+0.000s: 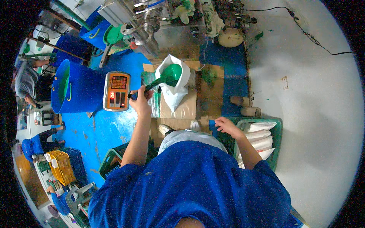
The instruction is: The person places a cardboard sheet on the floor, then repeatedly scoops green powder from a blue barrel into white bags using a green scoop. Each filled bag is placed on a digital scale, then set aside in a green crate. The person also handles empty bags and adjusts the scale during the process.
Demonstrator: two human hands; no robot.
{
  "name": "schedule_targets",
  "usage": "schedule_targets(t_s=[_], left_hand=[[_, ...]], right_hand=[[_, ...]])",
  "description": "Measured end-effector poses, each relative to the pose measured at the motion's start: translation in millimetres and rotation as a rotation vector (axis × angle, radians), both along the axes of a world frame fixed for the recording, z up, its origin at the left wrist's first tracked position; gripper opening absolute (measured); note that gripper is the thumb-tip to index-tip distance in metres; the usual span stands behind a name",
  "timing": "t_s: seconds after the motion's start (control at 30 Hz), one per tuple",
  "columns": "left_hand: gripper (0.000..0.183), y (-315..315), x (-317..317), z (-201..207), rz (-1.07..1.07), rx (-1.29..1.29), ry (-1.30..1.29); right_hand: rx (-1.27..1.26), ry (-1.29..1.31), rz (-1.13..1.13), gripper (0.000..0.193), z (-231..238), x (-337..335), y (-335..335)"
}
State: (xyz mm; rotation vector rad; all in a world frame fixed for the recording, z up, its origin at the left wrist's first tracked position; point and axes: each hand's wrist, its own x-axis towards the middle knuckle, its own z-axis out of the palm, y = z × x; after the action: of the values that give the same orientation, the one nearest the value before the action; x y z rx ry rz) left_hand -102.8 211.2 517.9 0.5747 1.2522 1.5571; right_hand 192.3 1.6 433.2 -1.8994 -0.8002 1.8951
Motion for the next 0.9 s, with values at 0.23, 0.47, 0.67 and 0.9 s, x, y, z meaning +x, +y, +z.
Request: schedule_targets(t_s=[0.23, 0.47, 0.67, 0.9], left_hand=[[0.020, -15, -18, -2, 0.048, 0.000, -0.118], [0.014, 2, -54, 43, 0.187, 0.048, -0.144], [0.013, 87, -113, 107, 0.267, 0.206, -0.120], [0.033, 223, -111, 99, -0.167, 0.555, 0.675]], right_hand=[[0.010, 0.001, 0.010, 0.040, -6, 2, 9], [-0.020, -0.031, 0.027, 0.041, -15, 2, 12], [0.014, -0.027, -0.065, 0.041, -8, 2, 17], [0.161, -0.149, -0.298, 0.034, 12, 5, 59]])
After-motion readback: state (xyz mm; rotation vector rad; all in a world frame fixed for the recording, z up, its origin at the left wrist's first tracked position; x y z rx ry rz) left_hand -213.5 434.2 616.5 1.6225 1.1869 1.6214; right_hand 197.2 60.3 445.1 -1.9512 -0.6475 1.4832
